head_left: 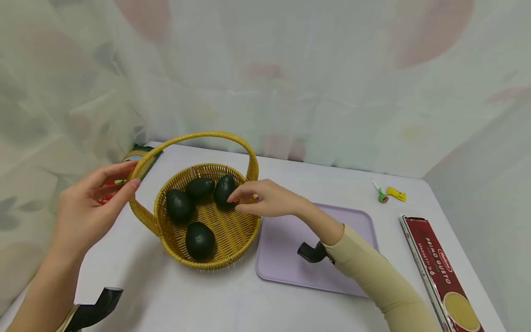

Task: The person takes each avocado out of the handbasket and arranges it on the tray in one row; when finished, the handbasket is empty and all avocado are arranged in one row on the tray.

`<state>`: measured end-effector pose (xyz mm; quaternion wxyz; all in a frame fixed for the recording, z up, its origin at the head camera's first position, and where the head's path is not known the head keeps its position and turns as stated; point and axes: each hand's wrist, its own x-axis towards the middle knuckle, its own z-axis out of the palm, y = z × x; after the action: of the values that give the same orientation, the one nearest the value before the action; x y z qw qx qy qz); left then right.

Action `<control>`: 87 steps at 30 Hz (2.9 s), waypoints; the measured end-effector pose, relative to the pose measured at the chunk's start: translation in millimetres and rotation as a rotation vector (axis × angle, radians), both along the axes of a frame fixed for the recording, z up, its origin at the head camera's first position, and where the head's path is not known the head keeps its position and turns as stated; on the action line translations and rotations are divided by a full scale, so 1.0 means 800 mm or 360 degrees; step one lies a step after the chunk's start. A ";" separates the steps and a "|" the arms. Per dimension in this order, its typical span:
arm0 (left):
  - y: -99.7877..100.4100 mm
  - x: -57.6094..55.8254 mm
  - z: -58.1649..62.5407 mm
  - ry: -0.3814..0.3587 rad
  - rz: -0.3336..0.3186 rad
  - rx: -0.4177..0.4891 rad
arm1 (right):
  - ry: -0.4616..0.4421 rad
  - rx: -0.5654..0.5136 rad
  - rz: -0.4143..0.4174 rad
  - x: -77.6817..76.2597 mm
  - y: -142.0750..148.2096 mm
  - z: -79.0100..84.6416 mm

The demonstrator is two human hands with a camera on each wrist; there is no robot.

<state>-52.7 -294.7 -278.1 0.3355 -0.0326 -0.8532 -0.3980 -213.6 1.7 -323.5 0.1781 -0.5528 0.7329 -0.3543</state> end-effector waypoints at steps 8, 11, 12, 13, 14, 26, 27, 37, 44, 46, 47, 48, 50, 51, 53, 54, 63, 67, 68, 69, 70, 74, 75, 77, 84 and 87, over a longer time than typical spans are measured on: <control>0.000 -0.006 -0.006 0.0170 -0.0036 -0.0089 | -0.0108 0.0214 0.0359 -0.014 -0.052 0.017; -0.001 -0.005 -0.006 0.0116 -0.0019 -0.0057 | -0.0120 0.0304 0.0418 -0.019 -0.069 0.015; -0.001 -0.005 -0.005 0.0094 -0.0015 -0.0043 | -0.0126 0.0337 0.0428 -0.020 -0.074 0.014; -0.001 -0.005 -0.005 0.0074 -0.0014 -0.0028 | -0.0137 0.0369 0.0439 -0.022 -0.079 0.013; -0.001 -0.005 -0.004 0.0057 -0.0009 -0.0016 | -0.0156 0.0395 0.0451 -0.024 -0.084 0.011; 0.003 -0.003 -0.003 0.0001 -0.0014 0.0050 | -0.0245 0.0745 0.0493 -0.035 -0.122 -0.011; 0.003 -0.003 -0.003 0.0002 -0.0015 0.0052 | -0.0253 0.0777 0.0492 -0.035 -0.124 -0.012; 0.002 0.001 -0.006 0.0015 -0.0031 0.0110 | -0.0360 0.0954 0.0568 -0.025 -0.142 -0.034; 0.002 0.003 -0.005 0.0032 -0.0046 0.0115 | -0.0344 0.0999 0.0605 -0.020 -0.149 -0.038; 0.002 0.003 -0.004 0.0021 -0.0039 0.0122 | -0.0390 0.0987 0.0584 -0.018 -0.149 -0.038; 0.002 0.004 -0.004 0.0014 -0.0033 0.0125 | -0.0421 0.0978 0.0573 -0.017 -0.149 -0.039; 0.003 0.004 -0.004 0.0005 -0.0023 0.0122 | -0.0450 0.0968 0.0562 -0.016 -0.149 -0.039; 0.003 0.004 -0.004 -0.0003 -0.0016 0.0127 | -0.0503 0.0958 0.0549 -0.015 -0.149 -0.040; 0.003 0.004 -0.004 -0.0004 -0.0016 0.0130 | -0.0525 0.0956 0.0552 -0.015 -0.149 -0.040; 0.003 0.004 -0.003 -0.0006 -0.0019 0.0136 | -0.0537 0.0964 0.0573 -0.014 -0.148 -0.041; 0.003 0.004 -0.003 -0.0007 -0.0020 0.0136 | -0.0522 0.0979 0.0587 -0.015 -0.149 -0.041; 0.002 0.005 -0.003 -0.0019 -0.0034 0.0137 | -0.0499 0.1294 0.0753 -0.014 -0.149 -0.040; 0.000 0.005 -0.004 -0.0015 -0.0041 0.0137 | -0.0610 0.1430 0.0724 -0.010 -0.148 -0.038; 0.001 0.005 -0.004 -0.0019 -0.0037 0.0140 | -0.0610 0.1452 0.0727 -0.008 -0.148 -0.038; 0.001 0.005 -0.005 -0.0019 -0.0038 0.0143 | -0.0609 0.1480 0.0724 -0.007 -0.148 -0.038; 0.001 0.005 -0.005 -0.0020 -0.0038 0.0145 | -0.0612 0.1511 0.0715 -0.006 -0.148 -0.038; 0.003 0.005 -0.005 -0.0022 -0.0030 0.0149 | -0.0471 0.1572 0.0777 -0.002 -0.151 -0.038; 0.003 0.005 -0.005 -0.0020 -0.0029 0.0148 | -0.0426 0.1572 0.0799 -0.002 -0.152 -0.038; 0.003 0.005 -0.006 -0.0029 -0.0016 0.0147 | -0.0344 0.1560 0.0851 -0.001 -0.153 -0.038; 0.004 0.005 -0.006 -0.0035 -0.0010 0.0148 | -0.0363 0.1523 0.0824 -0.005 -0.150 -0.036; 0.004 0.004 -0.007 -0.0023 -0.0017 0.0149 | -0.0304 0.1442 0.0828 -0.009 -0.147 -0.033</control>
<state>-49.7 -291.6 -283.4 0.3284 -0.0186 -0.8358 -0.4396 -220.5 -116.1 -350.0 0.5470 -0.5493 0.6316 0.0049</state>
